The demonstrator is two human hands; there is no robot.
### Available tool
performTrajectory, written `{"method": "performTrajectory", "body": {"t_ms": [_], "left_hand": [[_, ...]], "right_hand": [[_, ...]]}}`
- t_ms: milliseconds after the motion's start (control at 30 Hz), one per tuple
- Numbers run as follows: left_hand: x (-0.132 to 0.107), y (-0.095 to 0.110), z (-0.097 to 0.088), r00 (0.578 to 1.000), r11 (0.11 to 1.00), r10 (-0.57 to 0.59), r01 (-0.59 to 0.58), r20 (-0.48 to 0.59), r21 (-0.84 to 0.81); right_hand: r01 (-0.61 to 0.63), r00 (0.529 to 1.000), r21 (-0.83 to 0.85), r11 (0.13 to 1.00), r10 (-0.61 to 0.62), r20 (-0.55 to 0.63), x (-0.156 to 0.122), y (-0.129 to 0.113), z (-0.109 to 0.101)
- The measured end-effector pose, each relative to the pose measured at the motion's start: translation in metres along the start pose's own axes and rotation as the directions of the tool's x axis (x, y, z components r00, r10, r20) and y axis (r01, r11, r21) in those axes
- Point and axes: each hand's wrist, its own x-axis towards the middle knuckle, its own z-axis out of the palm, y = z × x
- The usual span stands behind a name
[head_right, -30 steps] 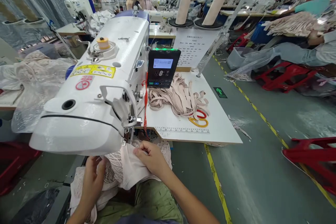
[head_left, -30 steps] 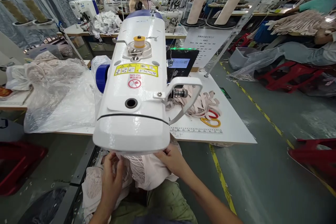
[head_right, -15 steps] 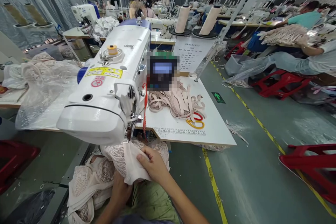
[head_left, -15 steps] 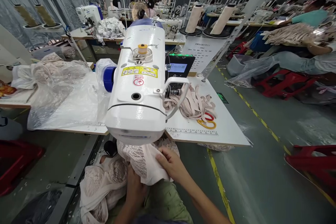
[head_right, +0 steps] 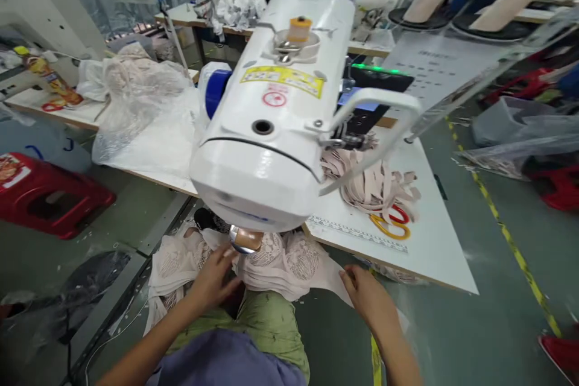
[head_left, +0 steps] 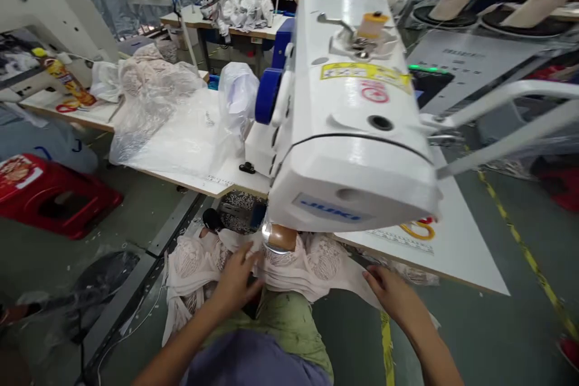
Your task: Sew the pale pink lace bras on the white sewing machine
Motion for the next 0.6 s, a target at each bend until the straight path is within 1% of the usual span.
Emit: {"method": "performTrajectory", "body": {"t_ms": [33, 67, 100, 133, 167, 200, 233, 267, 300, 333, 367, 433, 467, 533, 567, 600], "left_hand": [[-0.008, -0.016, -0.005, 0.989, 0.989, -0.144, 0.145, -0.019, 0.027], [-0.017, -0.035, -0.013, 0.955, 0.953, -0.291, 0.295, -0.059, 0.064], [-0.026, -0.055, -0.022, 0.912, 0.908, -0.398, 0.407, -0.098, 0.095], [-0.036, -0.074, -0.032, 0.861, 0.852, -0.492, 0.507, -0.131, 0.131], [-0.044, -0.090, -0.042, 0.814, 0.797, -0.563, 0.581, -0.141, 0.168], [-0.051, -0.104, -0.051, 0.782, 0.757, -0.610, 0.622, -0.126, 0.201], [-0.056, -0.113, -0.057, 0.761, 0.729, -0.641, 0.644, -0.100, 0.231], [-0.060, -0.118, -0.062, 0.753, 0.718, -0.655, 0.647, -0.065, 0.256], [-0.064, -0.117, -0.065, 0.752, 0.717, -0.658, 0.640, -0.033, 0.276], [-0.066, -0.112, -0.067, 0.756, 0.721, -0.654, 0.628, -0.012, 0.293], [-0.068, -0.103, -0.068, 0.764, 0.727, -0.645, 0.615, -0.003, 0.306], [-0.074, -0.075, -0.069, 0.791, 0.750, -0.612, 0.578, 0.005, 0.322], [-0.077, -0.057, -0.069, 0.810, 0.770, -0.586, 0.550, 0.015, 0.324], [-0.085, -0.022, -0.071, 0.862, 0.836, -0.502, 0.466, 0.063, 0.291], [-0.088, -0.007, -0.074, 0.892, 0.878, -0.443, 0.410, 0.095, 0.246], [-0.090, 0.004, -0.077, 0.918, 0.919, -0.380, 0.362, 0.112, 0.158]], "right_hand": [[0.053, 0.998, 0.026, 0.998, -0.052, -0.046, 0.002, -0.004, 0.010], [0.114, 0.990, 0.073, 0.991, -0.107, -0.090, 0.002, -0.014, 0.019], [0.168, 0.981, 0.135, 0.977, -0.152, -0.122, 0.000, -0.029, 0.028], [0.215, 0.973, 0.211, 0.954, -0.189, -0.135, -0.003, -0.048, 0.036], [0.255, 0.966, 0.298, 0.920, -0.226, -0.129, -0.009, -0.069, 0.042], [0.292, 0.956, 0.381, 0.877, -0.266, -0.122, -0.015, -0.092, 0.047], [0.344, 0.937, 0.451, 0.824, -0.331, -0.111, -0.022, -0.116, 0.052], [0.395, 0.903, 0.511, 0.763, -0.426, -0.060, -0.029, -0.139, 0.057], [0.418, 0.858, 0.563, 0.713, -0.514, 0.014, -0.036, -0.160, 0.063], [0.440, 0.801, 0.605, 0.664, -0.594, 0.069, -0.041, -0.179, 0.070], [0.456, 0.750, 0.635, 0.624, -0.654, 0.103, -0.045, -0.197, 0.078], [0.513, 0.655, 0.642, 0.569, -0.743, 0.135, -0.049, -0.226, 0.096], [0.550, 0.612, 0.627, 0.552, -0.777, 0.147, -0.049, -0.237, 0.105], [0.627, 0.511, 0.588, 0.511, -0.839, 0.185, -0.047, -0.252, 0.118], [0.660, 0.455, 0.572, 0.487, -0.865, 0.212, -0.048, -0.256, 0.120], [0.690, 0.400, 0.560, 0.460, -0.886, 0.235, -0.049, -0.258, 0.118]]}}
